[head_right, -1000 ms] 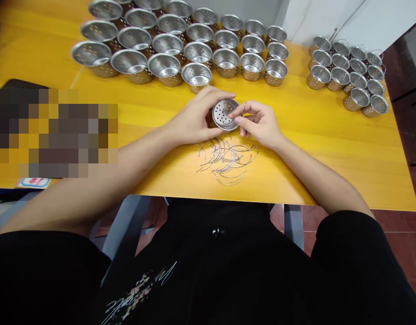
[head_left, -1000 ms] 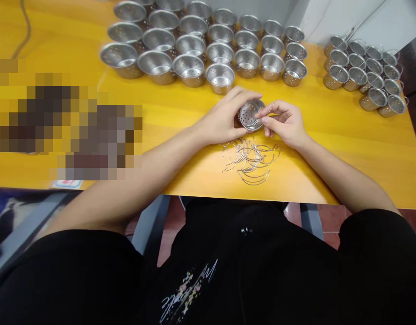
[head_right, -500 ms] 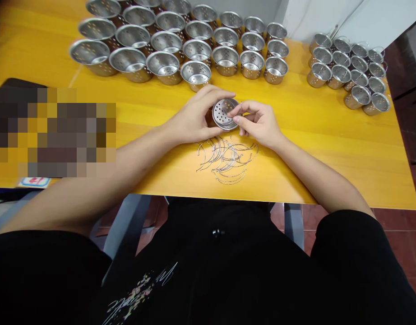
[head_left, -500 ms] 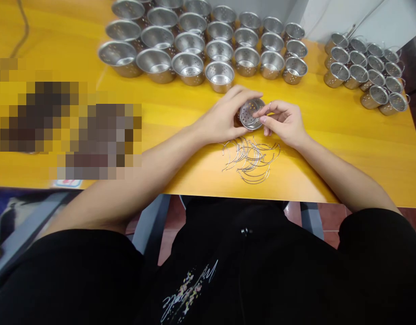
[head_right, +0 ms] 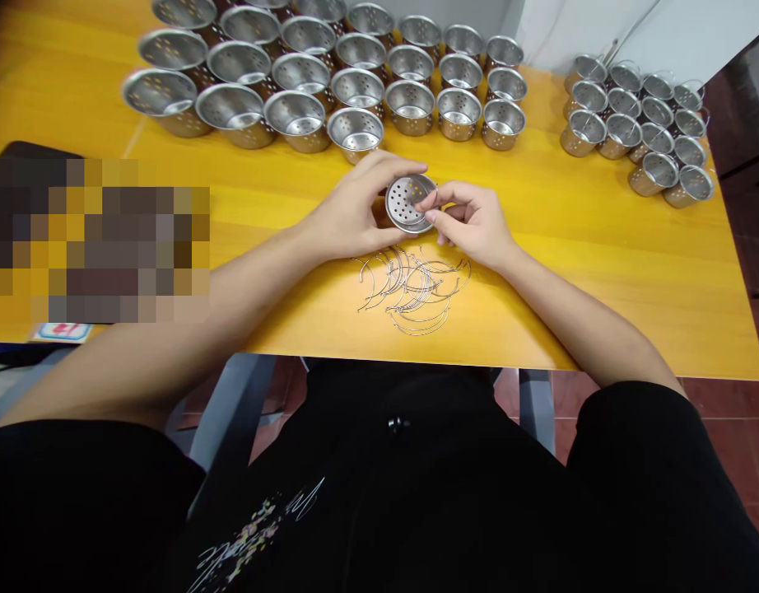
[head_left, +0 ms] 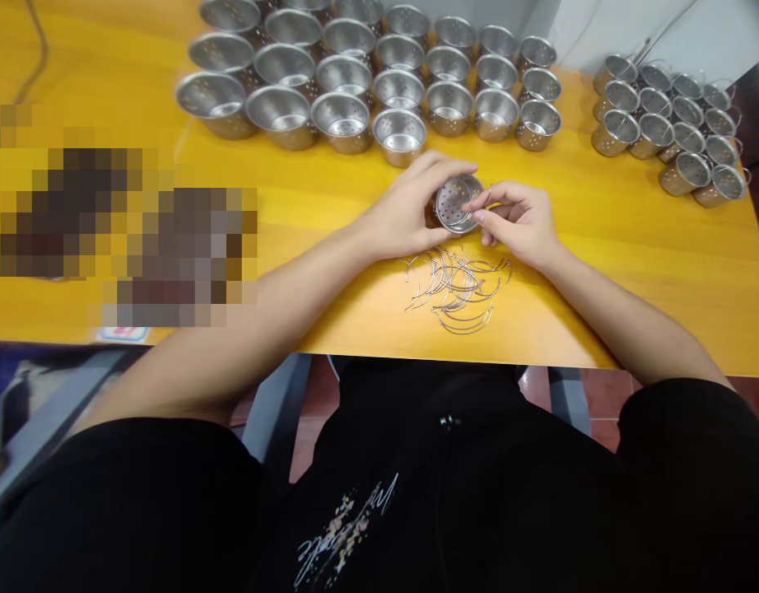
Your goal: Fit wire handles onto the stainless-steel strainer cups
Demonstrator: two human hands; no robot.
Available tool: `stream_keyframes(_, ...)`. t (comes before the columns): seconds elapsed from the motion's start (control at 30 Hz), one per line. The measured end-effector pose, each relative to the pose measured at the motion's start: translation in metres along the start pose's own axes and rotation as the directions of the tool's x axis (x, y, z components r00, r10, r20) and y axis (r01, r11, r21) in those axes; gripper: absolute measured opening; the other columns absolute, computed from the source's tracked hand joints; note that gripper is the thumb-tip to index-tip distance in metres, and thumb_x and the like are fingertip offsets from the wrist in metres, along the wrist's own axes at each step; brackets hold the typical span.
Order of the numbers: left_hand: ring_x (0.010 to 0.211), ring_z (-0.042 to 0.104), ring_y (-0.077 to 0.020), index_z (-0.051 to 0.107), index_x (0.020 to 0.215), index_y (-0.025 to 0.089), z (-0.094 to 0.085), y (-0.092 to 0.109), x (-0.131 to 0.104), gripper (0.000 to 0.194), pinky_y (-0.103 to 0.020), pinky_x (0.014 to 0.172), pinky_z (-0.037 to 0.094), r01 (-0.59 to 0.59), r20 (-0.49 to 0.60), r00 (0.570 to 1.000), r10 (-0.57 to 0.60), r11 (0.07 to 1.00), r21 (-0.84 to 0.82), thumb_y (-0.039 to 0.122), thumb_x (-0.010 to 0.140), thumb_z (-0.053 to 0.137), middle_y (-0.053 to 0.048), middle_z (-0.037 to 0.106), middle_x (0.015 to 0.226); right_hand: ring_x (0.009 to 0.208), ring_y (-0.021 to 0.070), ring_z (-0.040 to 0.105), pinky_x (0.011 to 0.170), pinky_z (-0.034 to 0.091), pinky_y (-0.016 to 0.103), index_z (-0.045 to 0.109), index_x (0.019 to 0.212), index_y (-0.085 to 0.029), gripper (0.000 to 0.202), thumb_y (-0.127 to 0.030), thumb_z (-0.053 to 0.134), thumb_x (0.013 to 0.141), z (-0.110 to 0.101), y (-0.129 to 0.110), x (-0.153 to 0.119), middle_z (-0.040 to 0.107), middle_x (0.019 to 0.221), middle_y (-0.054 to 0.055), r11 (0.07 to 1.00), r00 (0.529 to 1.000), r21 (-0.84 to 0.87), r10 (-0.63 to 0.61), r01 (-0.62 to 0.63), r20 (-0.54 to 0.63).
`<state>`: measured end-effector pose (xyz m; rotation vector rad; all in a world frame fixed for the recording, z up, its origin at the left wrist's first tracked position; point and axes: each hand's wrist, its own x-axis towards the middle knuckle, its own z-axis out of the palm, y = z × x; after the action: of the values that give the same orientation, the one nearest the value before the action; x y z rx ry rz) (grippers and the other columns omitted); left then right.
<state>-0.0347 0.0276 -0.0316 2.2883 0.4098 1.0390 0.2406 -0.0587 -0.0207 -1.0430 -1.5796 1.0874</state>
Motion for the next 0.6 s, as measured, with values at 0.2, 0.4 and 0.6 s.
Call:
stream_keyframes(0.2, 0.156, 0.078, -0.0538, 0.072, 0.181, 0.032, 0.0012, -0.0038, -0.0004, 0.108, -0.078, 0.138, 0.065, -0.025, -0.005, 1.000, 0.025, 0.999, 0.020, 0.105, 0.104, 0.089, -0.023, 0.078, 0.168, 0.061, 0.0129, 0.070, 0.053, 0.062, 0.030, 0.092, 0.119, -0.024, 0.052, -0.073, 0.103, 0.103, -0.0021, 0.0024, 0.0025, 0.095, 0.116, 0.007, 0.996, 0.996, -0.005, -0.085, 0.085, -0.012)
stream_keyframes(0.4, 0.158, 0.077, -0.0550, 0.072, 0.181, 0.034, 0.0012, -0.0069, -0.0005, 0.109, -0.081, 0.138, 0.064, -0.026, -0.003, 1.000, 0.026, 1.000, 0.004, 0.106, 0.102, 0.092, -0.022, 0.078, 0.168, 0.059, 0.0130, 0.070, 0.052, 0.062, 0.031, 0.091, 0.120, -0.024, 0.055, -0.076, 0.101, 0.104, -0.0023, 0.0063, 0.0035, 0.095, 0.120, 0.008, 0.994, 0.994, -0.034, -0.107, 0.107, -0.006)
stream_keyframes(0.6, 0.157, 0.076, -0.0541, 0.073, 0.180, 0.032, 0.0009, -0.0039, -0.0008, 0.108, -0.080, 0.140, 0.062, -0.019, -0.016, 1.000, 0.019, 1.000, 0.002, 0.104, 0.103, 0.093, -0.023, 0.078, 0.167, 0.060, 0.0127, 0.071, 0.056, 0.061, 0.031, 0.092, 0.118, -0.024, 0.046, -0.068, 0.099, 0.107, 0.0011, 0.0014, -0.0007, 0.094, 0.115, 0.006, 0.986, 0.991, -0.096, -0.135, 0.133, -0.019)
